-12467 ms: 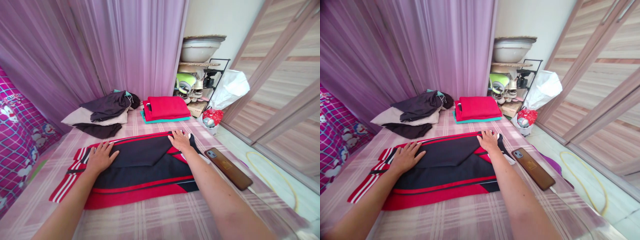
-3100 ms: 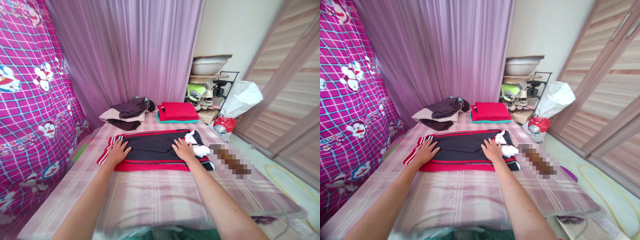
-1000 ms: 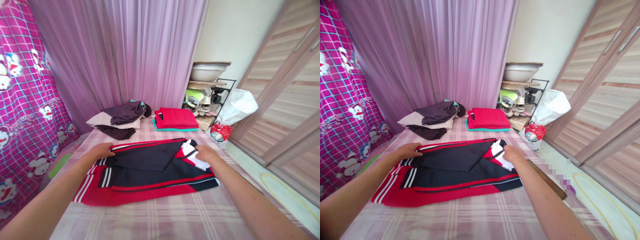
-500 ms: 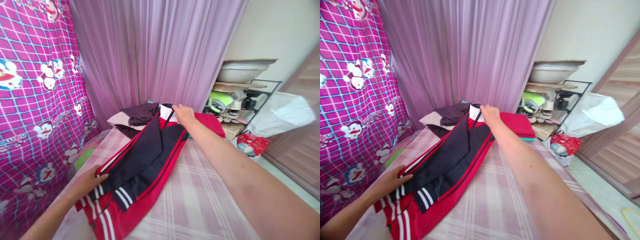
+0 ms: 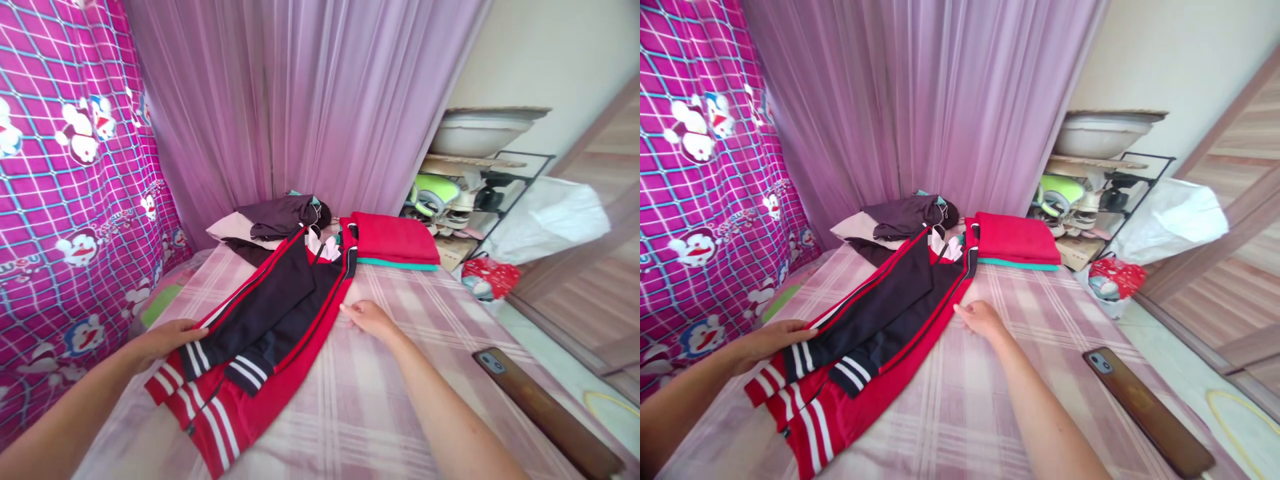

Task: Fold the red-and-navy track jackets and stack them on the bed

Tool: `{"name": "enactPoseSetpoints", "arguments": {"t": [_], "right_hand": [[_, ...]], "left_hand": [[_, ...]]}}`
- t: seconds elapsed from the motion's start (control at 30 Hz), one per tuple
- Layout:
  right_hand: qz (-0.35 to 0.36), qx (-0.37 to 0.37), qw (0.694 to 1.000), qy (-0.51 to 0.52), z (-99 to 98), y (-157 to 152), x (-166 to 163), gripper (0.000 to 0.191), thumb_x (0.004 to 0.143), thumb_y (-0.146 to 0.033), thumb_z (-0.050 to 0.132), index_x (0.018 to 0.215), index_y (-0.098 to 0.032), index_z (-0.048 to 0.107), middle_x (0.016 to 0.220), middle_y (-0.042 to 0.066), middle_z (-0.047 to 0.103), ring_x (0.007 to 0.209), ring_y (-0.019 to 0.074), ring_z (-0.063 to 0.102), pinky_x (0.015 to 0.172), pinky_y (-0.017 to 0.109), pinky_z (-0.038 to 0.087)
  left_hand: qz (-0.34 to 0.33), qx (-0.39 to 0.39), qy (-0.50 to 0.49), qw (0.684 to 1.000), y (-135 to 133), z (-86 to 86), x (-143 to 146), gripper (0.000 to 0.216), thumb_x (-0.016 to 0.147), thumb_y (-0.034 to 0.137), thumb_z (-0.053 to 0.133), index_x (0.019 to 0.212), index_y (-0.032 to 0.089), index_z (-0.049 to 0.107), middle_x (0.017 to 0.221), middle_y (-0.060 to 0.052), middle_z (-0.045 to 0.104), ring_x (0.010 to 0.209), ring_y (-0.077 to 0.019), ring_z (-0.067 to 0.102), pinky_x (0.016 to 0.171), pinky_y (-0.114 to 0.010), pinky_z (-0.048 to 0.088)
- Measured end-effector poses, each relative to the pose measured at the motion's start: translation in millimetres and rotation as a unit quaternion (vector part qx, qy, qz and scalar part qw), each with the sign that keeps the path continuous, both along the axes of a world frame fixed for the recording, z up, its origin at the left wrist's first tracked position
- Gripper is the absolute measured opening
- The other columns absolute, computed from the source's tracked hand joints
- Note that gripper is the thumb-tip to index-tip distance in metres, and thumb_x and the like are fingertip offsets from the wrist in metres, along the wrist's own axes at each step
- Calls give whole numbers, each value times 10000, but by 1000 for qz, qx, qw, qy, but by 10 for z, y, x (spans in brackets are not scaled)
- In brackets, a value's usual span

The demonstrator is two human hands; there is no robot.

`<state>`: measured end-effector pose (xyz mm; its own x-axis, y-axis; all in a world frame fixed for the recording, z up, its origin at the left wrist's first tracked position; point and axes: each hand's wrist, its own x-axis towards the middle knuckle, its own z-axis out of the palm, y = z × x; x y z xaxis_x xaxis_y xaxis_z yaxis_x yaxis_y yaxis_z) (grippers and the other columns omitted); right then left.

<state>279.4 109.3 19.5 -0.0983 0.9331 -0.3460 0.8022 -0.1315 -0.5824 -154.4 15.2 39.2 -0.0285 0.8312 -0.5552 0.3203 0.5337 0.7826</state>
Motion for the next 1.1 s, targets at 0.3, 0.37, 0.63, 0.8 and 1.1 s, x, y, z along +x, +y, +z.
{"name": "enactPoseSetpoints", "arguments": {"t": [0.3, 0.37, 0.63, 0.8, 1.1], "right_hand": [[37, 3, 996, 81, -234, -159, -580, 182, 842, -306, 652, 700, -194, 669, 611, -11, 719, 553, 118, 670, 533, 191, 459], [16, 25, 997, 75, -198, -130, -518, 165, 840, -278, 632, 697, -198, 657, 592, -20, 705, 552, 123, 673, 528, 195, 448], [-76, 112, 990, 28, 130, -84, 185, 267, 933, -321, 500, 788, -186, 678, 666, 28, 723, 623, 152, 697, 551, 216, 442], [-19, 204, 979, -22, -12, -479, 458, 371, 906, -235, 529, 1261, -190, 624, 938, 52, 769, 822, 192, 728, 725, 277, 537], [349, 501, 779, -143, -363, -1348, 597, 592, 897, -56, 475, 1422, -322, 541, 1472, 93, 541, 1331, 239, 516, 1030, 434, 487]], "left_hand": [[58, 18, 100, 993, -16, 121, 195, 691, 374, 661, 851, 853, 182, 715, 844, -42, 787, 915, -285, 730, 789, -324, 587], [54, 5, 91, 994, -26, 131, 261, 659, 388, 650, 849, 846, 198, 709, 879, -56, 786, 924, -290, 733, 783, -340, 594], [5, 38, -58, 998, -188, -63, 1115, 593, 502, 565, 841, 939, 201, 673, 951, -60, 785, 949, -269, 718, 794, -332, 567], [-14, 50, -23, 998, -281, -216, 1247, 674, 540, 592, 820, 1044, 184, 636, 890, -51, 767, 844, -245, 711, 712, -315, 557], [-302, 408, 290, 811, -411, -203, 710, 434, 931, 327, 515, 1360, 309, 578, 1370, -87, 607, 1191, -228, 623, 984, -351, 520]]}}
